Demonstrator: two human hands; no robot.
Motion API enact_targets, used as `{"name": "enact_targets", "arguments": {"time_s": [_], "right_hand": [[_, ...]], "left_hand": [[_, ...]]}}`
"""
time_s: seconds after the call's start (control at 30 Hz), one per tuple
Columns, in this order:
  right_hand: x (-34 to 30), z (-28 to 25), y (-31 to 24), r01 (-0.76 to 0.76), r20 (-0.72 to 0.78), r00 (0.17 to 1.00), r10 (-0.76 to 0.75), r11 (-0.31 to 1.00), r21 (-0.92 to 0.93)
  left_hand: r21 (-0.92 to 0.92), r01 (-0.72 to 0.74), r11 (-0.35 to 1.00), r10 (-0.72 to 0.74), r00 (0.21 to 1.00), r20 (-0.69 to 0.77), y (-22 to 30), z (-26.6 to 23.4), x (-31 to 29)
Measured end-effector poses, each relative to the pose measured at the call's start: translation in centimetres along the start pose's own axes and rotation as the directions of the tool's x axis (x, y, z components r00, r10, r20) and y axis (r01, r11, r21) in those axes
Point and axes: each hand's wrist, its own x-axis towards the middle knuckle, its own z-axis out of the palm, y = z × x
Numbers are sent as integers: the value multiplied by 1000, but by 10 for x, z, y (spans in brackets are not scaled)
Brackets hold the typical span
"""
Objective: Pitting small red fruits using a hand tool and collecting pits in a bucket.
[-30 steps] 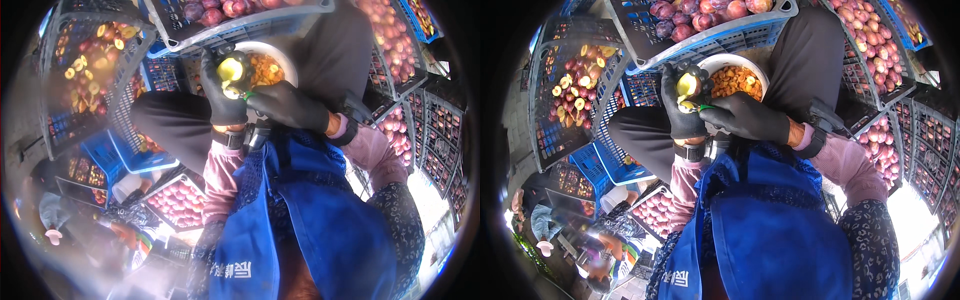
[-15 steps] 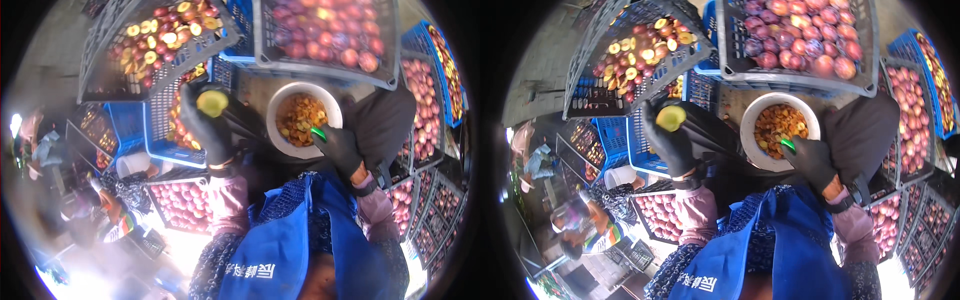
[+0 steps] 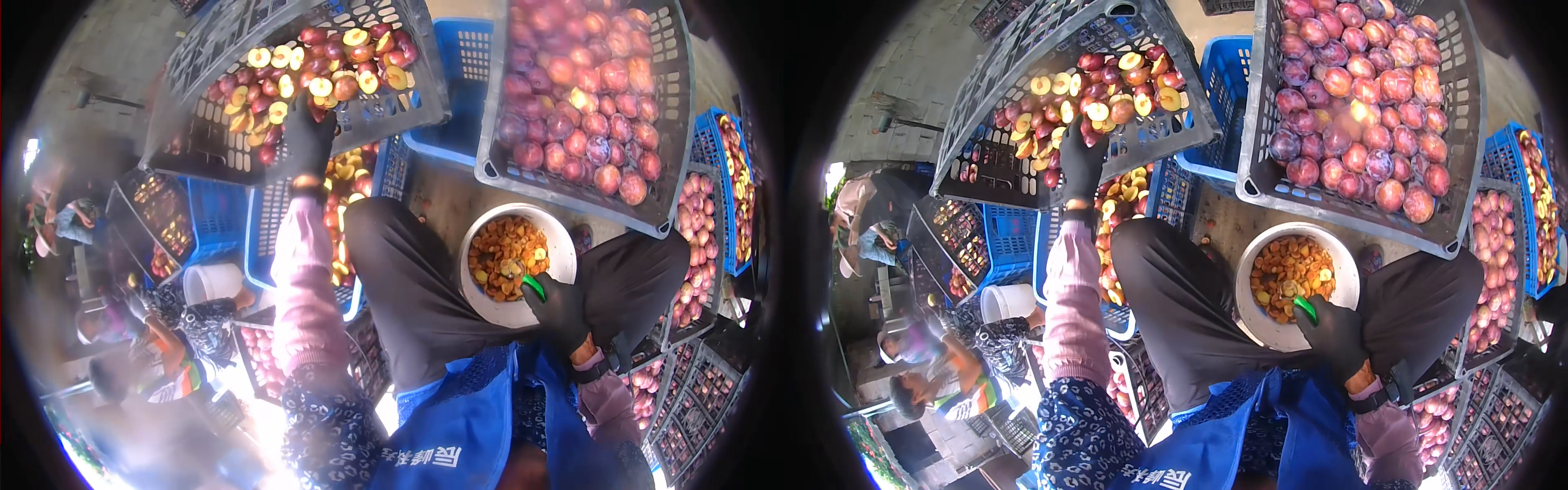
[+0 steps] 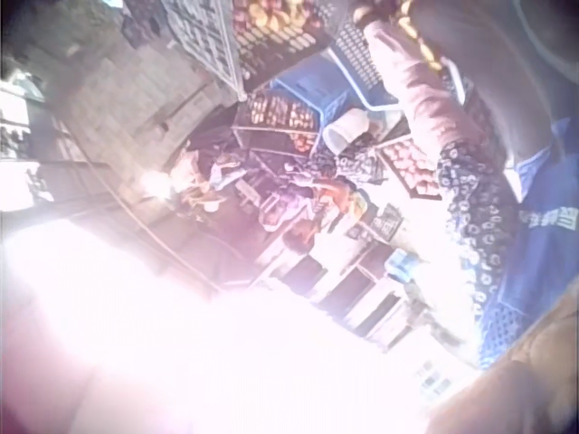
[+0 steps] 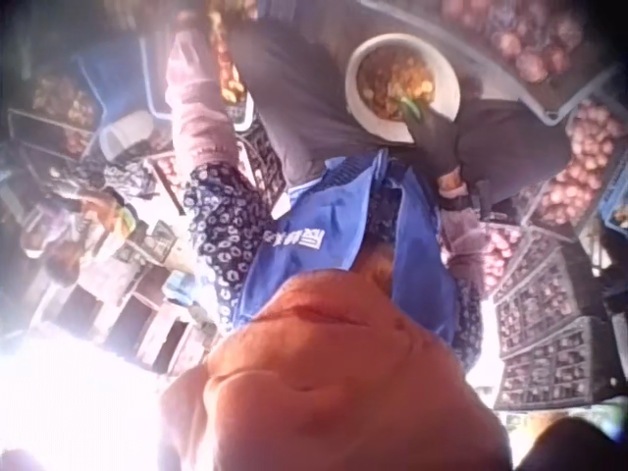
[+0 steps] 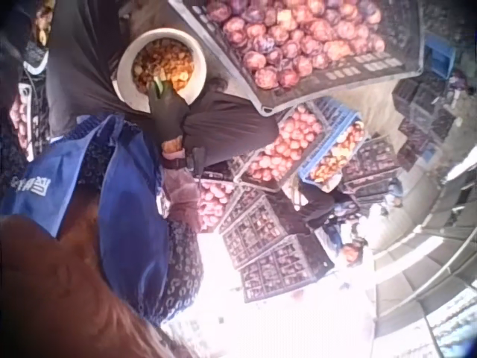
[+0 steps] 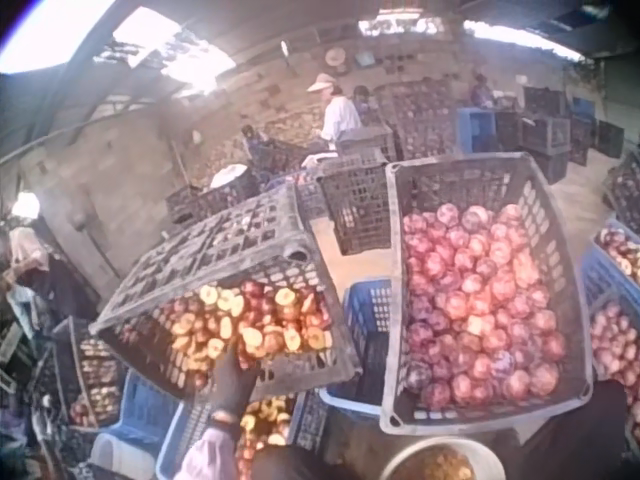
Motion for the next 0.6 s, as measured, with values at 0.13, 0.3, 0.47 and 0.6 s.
{"name": "enact_targets", "arguments": {"time_s": [0.13, 0.3, 0.47, 0.6], "right_hand": [[3, 3, -3, -56, 38, 998, 54, 997, 45], [6, 4, -1, -43, 33, 999, 42, 999, 20], [9, 1, -5, -54, 59, 997, 51, 997, 60], [11, 0, -9, -2, -8, 1000, 3, 995, 103]], "left_hand": [[201, 85, 976, -79, 996, -36, -37, 36, 23], [453, 25, 891, -73, 993, 89, -40, 49, 37], [330, -62, 942, 51, 998, 41, -51, 56, 40], [-287, 186, 940, -178, 983, 56, -16, 15, 33]]}}
